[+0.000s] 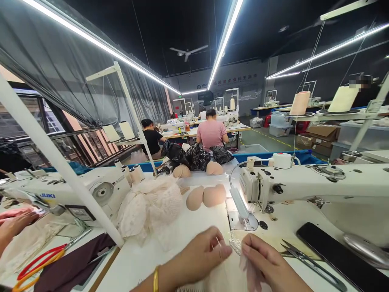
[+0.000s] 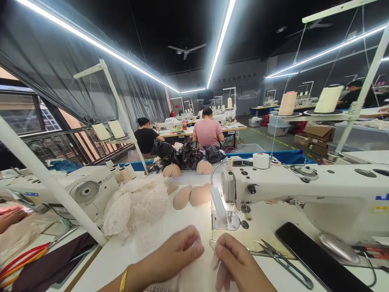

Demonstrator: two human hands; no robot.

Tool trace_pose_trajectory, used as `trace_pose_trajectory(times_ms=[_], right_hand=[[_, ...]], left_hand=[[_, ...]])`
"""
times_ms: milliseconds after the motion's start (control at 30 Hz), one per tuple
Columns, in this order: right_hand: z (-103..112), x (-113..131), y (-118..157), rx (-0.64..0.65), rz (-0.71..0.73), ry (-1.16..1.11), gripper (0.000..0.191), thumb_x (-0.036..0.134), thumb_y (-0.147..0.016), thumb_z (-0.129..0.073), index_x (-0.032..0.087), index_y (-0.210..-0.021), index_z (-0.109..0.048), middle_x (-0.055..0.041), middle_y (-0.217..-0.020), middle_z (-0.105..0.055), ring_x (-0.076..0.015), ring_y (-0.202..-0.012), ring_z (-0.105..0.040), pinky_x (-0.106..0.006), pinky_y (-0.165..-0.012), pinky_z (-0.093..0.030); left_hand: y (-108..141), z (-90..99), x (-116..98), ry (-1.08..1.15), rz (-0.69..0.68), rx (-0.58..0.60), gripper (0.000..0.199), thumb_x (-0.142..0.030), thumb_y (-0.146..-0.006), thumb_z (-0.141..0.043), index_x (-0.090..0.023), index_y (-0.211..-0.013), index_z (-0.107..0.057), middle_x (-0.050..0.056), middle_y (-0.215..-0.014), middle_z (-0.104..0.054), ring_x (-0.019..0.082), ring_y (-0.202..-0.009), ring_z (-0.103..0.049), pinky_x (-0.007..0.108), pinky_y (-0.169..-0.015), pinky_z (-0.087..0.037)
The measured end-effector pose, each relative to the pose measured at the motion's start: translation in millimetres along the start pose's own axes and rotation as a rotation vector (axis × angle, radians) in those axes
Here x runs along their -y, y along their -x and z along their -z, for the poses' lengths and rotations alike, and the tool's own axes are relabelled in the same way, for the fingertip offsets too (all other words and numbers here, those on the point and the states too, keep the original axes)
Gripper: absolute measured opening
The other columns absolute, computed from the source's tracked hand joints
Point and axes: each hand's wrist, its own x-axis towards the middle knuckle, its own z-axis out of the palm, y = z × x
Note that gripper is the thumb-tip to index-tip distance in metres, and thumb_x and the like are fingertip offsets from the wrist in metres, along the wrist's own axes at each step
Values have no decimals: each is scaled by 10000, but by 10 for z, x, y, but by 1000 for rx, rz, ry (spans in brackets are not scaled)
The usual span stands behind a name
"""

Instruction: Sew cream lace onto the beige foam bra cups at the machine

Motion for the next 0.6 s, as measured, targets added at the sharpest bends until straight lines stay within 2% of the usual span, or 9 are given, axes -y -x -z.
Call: trace_pose_trajectory(times_ms=[67, 100, 133, 200, 300, 467, 533, 600], right_hand=[[61, -18, -139, -8, -9, 116, 503, 718, -916, -629, 244, -792, -517, 24, -602, -636, -161, -556, -513, -296, -618, -369], [87, -26, -187, -13, -7, 156, 492, 706, -927, -613, 242, -800, -510, 25, -626, -661, -153, -551, -511, -292, -618, -360], [109, -30, -219, -17, 2, 179, 483, 698, -934, -600, 241, -807, -508, 24, -663, -681, -148, -556, -514, -291, -621, -358], [139, -30, -239, -5, 12, 190, 472, 690, -949, -575, 241, -819, -510, 26, -701, -693, -146, -565, -521, -295, -630, -362], [159, -20, -215, 10, 7, 187, 450, 663, -965, -573, 235, -837, -517, 18, -727, -701, -153, -612, -541, -301, -663, -372], [197, -28, -218, 37, -42, 184, 422, 628, -989, -567, 222, -877, -534, 0, -779, -719, -153, -650, -555, -307, -690, -380], [217, -30, -230, 35, -35, 161, 418, 625, -984, -585, 222, -884, -541, -2, -790, -721, -152, -656, -557, -306, -687, -394], [232, -22, -241, 28, -19, 109, 415, 625, -962, -625, 220, -897, -560, -3, -800, -718, -152, -666, -566, -303, -682, -415]], left_hand=[[-245, 243, 55, -302, -91, -225, 323, -516, -951, -641, -216, -1071, -640, 67, -1002, -699, 234, -847, -605, 329, -744, -440], [-380, 366, 93, -377, -134, -309, 299, -448, -958, -628, -217, -1148, -642, 112, -1155, -706, 280, -991, -634, 372, -851, -465], [-515, 479, 137, -425, -163, -354, 303, -389, -950, -628, -218, -1200, -637, 141, -1273, -683, 320, -1126, -619, 415, -960, -452], [-752, 648, 232, -503, -186, -399, 296, -320, -935, -627, -217, -1212, -643, 164, -1342, -664, 360, -1249, -578, 469, -1079, -397], [-976, 729, 353, -609, -177, -425, 186, -315, -972, -587, -214, -1103, -671, 149, -1159, -732, 347, -1193, -622, 469, -1084, -411], [-1073, 714, 385, -716, -136, -469, 162, -306, -985, -571, -215, -882, -658, 103, -864, -720, 301, -978, -682, 417, -959, -482], [-1072, 758, 337, -715, -118, -509, 188, -275, -975, -539, -212, -834, -647, 107, -846, -709, 300, -955, -674, 409, -929, -482], [-1044, 813, 267, -673, -99, -566, 214, -263, -968, -486, -203, -847, -652, 124, -918, -716, 304, -994, -661, 398, -912, -478]])
